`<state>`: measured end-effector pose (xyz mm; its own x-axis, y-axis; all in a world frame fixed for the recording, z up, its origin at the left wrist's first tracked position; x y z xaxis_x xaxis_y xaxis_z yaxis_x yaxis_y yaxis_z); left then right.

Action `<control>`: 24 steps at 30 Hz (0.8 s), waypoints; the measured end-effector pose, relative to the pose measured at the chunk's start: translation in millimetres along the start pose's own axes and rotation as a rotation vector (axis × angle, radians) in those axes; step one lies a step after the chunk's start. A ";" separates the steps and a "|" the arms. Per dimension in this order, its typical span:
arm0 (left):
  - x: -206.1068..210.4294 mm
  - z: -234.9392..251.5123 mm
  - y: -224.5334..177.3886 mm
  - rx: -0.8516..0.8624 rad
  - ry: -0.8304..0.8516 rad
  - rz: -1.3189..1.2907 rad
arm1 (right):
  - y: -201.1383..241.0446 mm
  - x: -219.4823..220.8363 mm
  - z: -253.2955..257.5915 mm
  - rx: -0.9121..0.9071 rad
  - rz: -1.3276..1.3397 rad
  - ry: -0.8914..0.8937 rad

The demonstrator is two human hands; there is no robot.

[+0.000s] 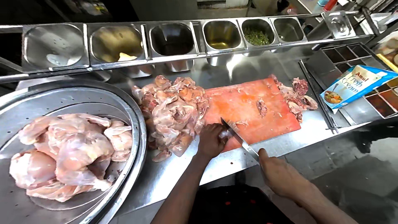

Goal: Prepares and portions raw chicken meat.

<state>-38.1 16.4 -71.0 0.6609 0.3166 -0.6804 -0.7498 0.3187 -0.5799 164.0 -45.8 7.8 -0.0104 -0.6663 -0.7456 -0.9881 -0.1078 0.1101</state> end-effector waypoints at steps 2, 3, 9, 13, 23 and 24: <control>-1.2 1.5 -0.1 -0.005 -0.004 -0.016 | 12.5 -10.1 11.4 -0.016 -0.003 -0.005; -1.5 1.5 -1.0 -0.001 -0.004 -0.023 | 22.3 -8.3 26.5 -0.021 0.022 -0.044; -8.1 0.6 -2.5 0.004 -0.027 -0.032 | 65.7 0.1 84.6 -0.089 0.085 -0.396; -3.9 -1.0 -0.4 -0.019 -0.028 -0.020 | 33.2 0.2 45.4 -0.063 0.035 -0.160; -5.3 0.8 2.2 0.008 -0.055 -0.014 | 65.0 -7.9 80.2 -0.086 0.146 -0.270; -5.4 -0.5 2.4 0.022 -0.055 -0.016 | 63.7 -13.2 76.7 -0.108 0.156 -0.244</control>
Point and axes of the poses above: each hand's wrist, its own z-axis towards the middle knuckle, its own x-axis out of the palm, y = z × x, the point moved 8 cm from there along z, towards the middle knuckle, and after that the axes turned 9 degrees about -y, right-handed, at the moved point
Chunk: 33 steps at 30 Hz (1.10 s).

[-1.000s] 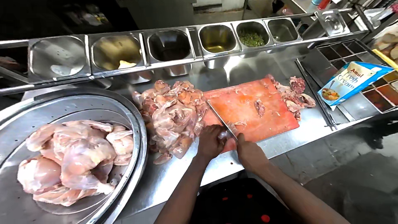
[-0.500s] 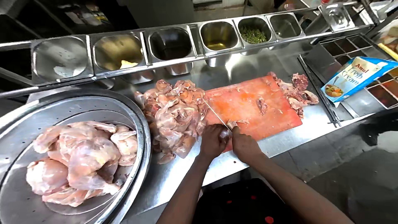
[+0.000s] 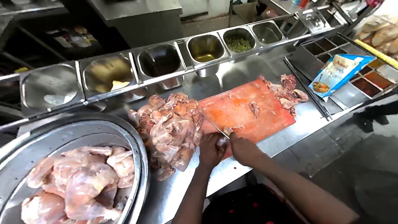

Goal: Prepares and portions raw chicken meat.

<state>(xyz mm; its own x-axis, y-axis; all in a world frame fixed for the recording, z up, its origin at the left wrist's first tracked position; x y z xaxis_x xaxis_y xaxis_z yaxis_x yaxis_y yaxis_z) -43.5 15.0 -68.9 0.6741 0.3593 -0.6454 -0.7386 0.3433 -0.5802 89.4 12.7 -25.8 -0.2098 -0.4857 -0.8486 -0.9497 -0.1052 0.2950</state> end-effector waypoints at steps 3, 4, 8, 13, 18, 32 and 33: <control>2.9 -0.4 -0.1 -0.002 0.029 -0.007 | -10.3 -29.5 -28.5 0.012 -0.063 0.142; 3.1 0.3 0.1 -0.006 0.032 0.003 | -12.9 -37.6 -39.5 0.029 -0.099 0.177; 0.6 2.1 -1.4 0.024 0.022 0.023 | -13.8 -8.3 -20.1 0.024 0.027 0.043; -1.3 0.7 -2.6 0.014 0.042 0.006 | -6.8 -19.8 -24.6 -0.019 0.005 0.067; -1.2 -0.7 -3.2 0.037 0.026 0.024 | -11.1 -7.3 -13.9 0.022 0.032 0.020; -1.4 0.4 -5.1 0.036 0.073 0.002 | 3.5 -3.5 8.6 -0.039 0.039 -0.022; -1.7 0.3 -5.7 0.039 0.066 0.000 | 3.6 -5.1 6.4 -0.041 0.022 -0.018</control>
Point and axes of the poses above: each hand's wrist, its own z-axis towards the middle knuckle, its own x-axis out of the palm, y = z × x, the point moved 8 cm from there along z, towards the middle knuckle, and after that the axes turned 9 degrees about -y, right-handed, at the moved point
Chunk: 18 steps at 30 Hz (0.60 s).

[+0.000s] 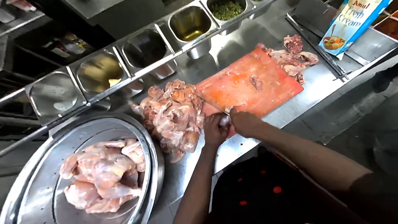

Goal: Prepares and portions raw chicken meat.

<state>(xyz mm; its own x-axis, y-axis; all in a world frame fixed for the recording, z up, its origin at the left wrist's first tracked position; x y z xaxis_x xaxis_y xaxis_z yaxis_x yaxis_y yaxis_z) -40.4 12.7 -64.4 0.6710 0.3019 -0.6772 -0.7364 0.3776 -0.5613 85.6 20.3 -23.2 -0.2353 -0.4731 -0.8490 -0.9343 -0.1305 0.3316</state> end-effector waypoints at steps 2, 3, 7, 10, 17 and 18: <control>0.8 1.1 -0.9 -0.005 -0.010 0.002 | -9.3 -2.4 -15.1 -0.001 -0.050 0.033; 1.4 0.8 -0.3 -0.013 -0.018 0.002 | -17.3 -2.8 -26.9 0.006 -0.081 0.062; 2.6 0.9 2.9 -0.057 -0.017 -0.007 | -56.6 -8.6 -77.9 0.080 -0.166 0.195; 4.0 0.9 4.1 -0.066 0.000 -0.003 | -64.4 -17.7 -92.0 0.102 -0.241 0.272; 2.1 3.0 -0.3 -0.023 0.004 -0.013 | -18.7 2.0 -12.9 0.051 -0.048 0.124; 0.7 1.2 -1.0 -0.010 0.005 -0.019 | -9.3 2.8 -2.6 0.032 -0.022 0.086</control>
<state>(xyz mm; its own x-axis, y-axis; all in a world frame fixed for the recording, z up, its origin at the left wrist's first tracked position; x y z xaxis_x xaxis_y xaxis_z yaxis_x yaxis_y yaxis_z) -39.1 13.6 -63.7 0.6846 0.2899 -0.6687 -0.7242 0.3744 -0.5791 94.3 18.0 -27.6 -0.1925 -0.5436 -0.8170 -0.9474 -0.1139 0.2990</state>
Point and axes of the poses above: each hand's wrist, its own z-axis towards the middle knuckle, its own x-axis out of the palm, y = z × x, the point moved 8 cm from there along z, towards the middle knuckle, and after that the axes turned 9 degrees about -y, right-handed, at the moved point
